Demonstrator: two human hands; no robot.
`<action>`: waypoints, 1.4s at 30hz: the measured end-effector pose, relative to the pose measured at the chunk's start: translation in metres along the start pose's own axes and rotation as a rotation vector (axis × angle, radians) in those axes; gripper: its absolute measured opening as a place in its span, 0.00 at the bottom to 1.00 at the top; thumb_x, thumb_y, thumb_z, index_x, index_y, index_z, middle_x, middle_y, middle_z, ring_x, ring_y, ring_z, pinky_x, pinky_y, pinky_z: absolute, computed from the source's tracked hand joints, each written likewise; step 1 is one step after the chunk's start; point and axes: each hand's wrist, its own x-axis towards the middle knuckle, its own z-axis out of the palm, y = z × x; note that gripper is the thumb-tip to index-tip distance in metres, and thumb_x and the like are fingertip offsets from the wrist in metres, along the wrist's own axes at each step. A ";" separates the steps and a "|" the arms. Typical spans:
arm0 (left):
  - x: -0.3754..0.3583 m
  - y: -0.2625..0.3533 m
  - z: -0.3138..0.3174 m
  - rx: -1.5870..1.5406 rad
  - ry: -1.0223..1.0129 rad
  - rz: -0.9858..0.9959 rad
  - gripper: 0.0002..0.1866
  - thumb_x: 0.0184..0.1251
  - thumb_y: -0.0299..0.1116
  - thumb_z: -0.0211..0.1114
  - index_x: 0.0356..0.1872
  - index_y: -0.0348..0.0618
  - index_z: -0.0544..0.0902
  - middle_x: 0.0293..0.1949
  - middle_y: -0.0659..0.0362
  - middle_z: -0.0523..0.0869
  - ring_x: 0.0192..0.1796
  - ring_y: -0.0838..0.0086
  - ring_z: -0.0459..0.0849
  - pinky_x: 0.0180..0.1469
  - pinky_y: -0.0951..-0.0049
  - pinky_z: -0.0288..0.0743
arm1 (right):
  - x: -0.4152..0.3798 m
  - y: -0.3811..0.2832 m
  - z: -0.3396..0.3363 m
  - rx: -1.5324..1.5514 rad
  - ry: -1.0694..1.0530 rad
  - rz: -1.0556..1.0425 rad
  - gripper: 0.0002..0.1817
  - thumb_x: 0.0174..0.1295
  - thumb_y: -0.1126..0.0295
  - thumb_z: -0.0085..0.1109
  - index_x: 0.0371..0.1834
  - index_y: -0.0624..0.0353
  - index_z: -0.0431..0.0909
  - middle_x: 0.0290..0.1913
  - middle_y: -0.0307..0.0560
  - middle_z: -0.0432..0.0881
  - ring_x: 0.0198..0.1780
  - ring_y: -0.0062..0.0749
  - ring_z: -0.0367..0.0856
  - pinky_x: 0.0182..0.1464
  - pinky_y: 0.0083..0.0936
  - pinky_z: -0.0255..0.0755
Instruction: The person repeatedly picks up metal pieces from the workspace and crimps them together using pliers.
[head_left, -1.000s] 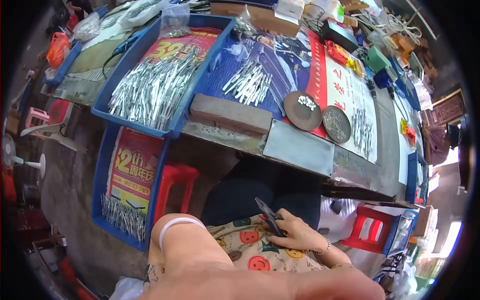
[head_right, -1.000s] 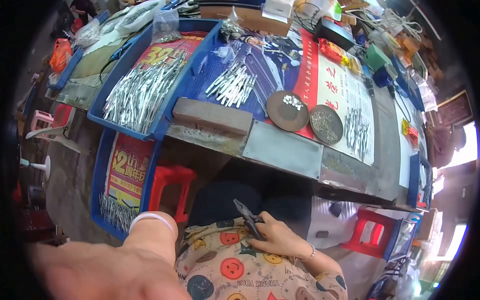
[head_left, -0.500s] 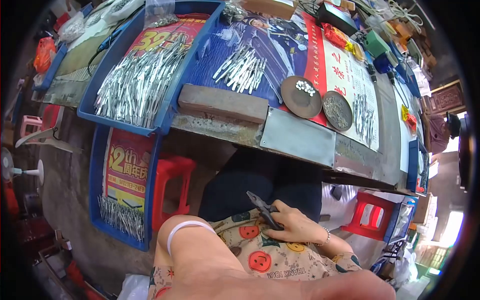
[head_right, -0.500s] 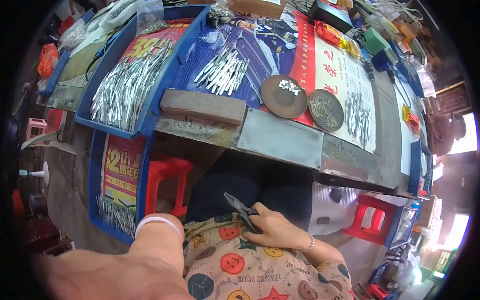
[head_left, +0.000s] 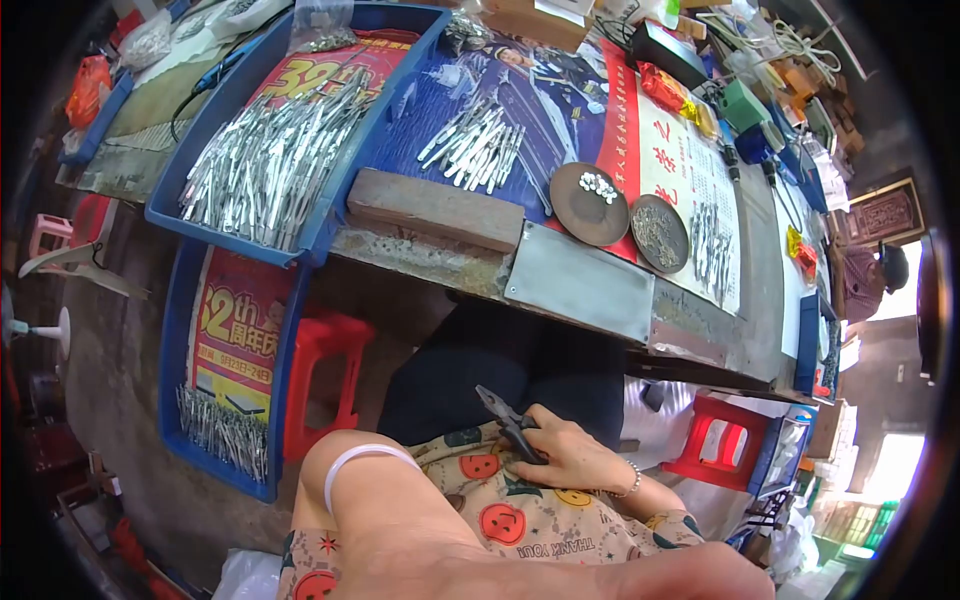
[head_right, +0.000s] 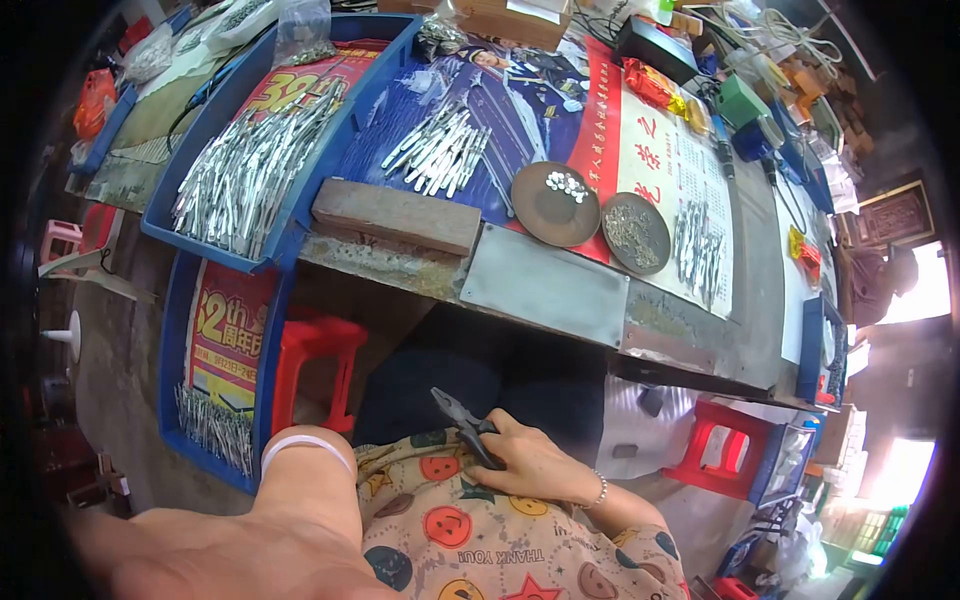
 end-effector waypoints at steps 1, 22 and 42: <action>0.000 0.002 -0.002 0.011 0.011 -0.010 0.08 0.75 0.35 0.55 0.34 0.45 0.72 0.33 0.58 0.73 0.35 0.67 0.76 0.41 0.59 0.70 | -0.001 0.001 0.000 0.005 0.008 0.001 0.19 0.60 0.57 0.68 0.41 0.65 0.82 0.45 0.56 0.73 0.34 0.51 0.79 0.38 0.39 0.74; 0.034 0.113 -0.084 0.377 0.073 0.096 0.09 0.75 0.32 0.51 0.49 0.41 0.71 0.46 0.57 0.70 0.48 0.69 0.69 0.53 0.62 0.63 | 0.002 0.005 0.005 -0.062 0.061 -0.085 0.22 0.61 0.55 0.65 0.32 0.70 0.78 0.40 0.60 0.70 0.32 0.55 0.78 0.37 0.43 0.74; 0.091 0.068 -0.027 1.149 -1.017 -0.287 0.17 0.74 0.35 0.53 0.58 0.37 0.72 0.55 0.53 0.74 0.57 0.66 0.71 0.60 0.58 0.63 | 0.003 -0.001 0.010 -0.077 0.059 -0.117 0.20 0.63 0.57 0.62 0.34 0.69 0.77 0.42 0.60 0.70 0.36 0.55 0.78 0.40 0.44 0.74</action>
